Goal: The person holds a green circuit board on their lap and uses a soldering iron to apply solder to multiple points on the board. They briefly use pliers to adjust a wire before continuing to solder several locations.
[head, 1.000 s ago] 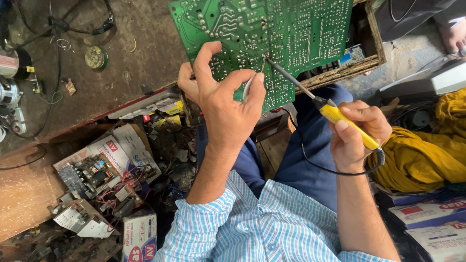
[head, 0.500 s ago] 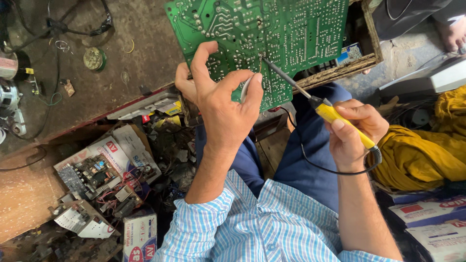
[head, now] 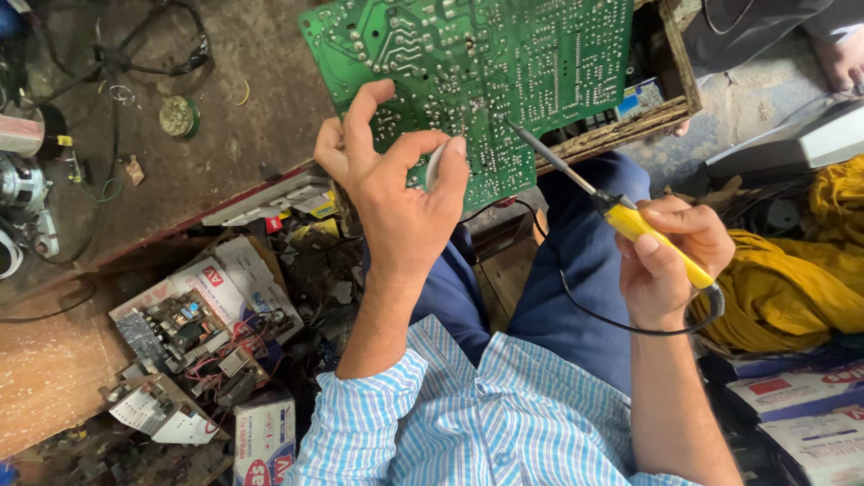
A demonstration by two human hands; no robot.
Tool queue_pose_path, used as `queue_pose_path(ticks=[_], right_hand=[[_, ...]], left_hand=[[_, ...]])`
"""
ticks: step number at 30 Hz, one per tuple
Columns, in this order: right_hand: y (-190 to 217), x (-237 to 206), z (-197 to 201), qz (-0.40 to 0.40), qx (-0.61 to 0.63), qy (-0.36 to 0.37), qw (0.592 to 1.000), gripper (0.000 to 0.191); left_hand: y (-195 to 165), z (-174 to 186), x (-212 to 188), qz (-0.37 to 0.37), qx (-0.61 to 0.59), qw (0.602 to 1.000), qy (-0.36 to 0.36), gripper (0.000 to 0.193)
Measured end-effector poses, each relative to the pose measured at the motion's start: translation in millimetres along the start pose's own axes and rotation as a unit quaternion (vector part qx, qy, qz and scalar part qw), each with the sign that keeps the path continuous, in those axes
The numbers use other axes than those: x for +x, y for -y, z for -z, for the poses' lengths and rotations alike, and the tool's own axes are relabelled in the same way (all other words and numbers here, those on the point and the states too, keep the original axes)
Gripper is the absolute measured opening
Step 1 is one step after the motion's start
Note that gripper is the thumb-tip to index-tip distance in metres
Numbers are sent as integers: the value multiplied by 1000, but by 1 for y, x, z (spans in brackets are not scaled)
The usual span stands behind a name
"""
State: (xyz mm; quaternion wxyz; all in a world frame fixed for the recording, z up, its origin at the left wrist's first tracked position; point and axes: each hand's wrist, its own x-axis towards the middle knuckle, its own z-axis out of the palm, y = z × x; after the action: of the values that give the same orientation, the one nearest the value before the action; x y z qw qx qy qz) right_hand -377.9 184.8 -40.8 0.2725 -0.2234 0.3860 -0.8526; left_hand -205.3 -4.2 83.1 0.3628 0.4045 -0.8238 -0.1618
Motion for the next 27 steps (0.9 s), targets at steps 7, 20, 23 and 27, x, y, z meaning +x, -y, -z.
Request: queue_pose_path(ticks=[7,20,23,27], right_hand=[[3,-1,2,41,-65,29,997,20],[2,-1,-9,75,-150,41,985,18],[2,1,-10,82,-161,46,982,19],[2,5,-10,103,-188,68,974,19]], left_hand=[[1,4,-1,-16,6,1000,21,9],[-3,0,-1,-11,29,999,18,10],[-3,-2,-1,-10,29,999,13,10],[-2,-2,-2,-15,29,999,11,9]])
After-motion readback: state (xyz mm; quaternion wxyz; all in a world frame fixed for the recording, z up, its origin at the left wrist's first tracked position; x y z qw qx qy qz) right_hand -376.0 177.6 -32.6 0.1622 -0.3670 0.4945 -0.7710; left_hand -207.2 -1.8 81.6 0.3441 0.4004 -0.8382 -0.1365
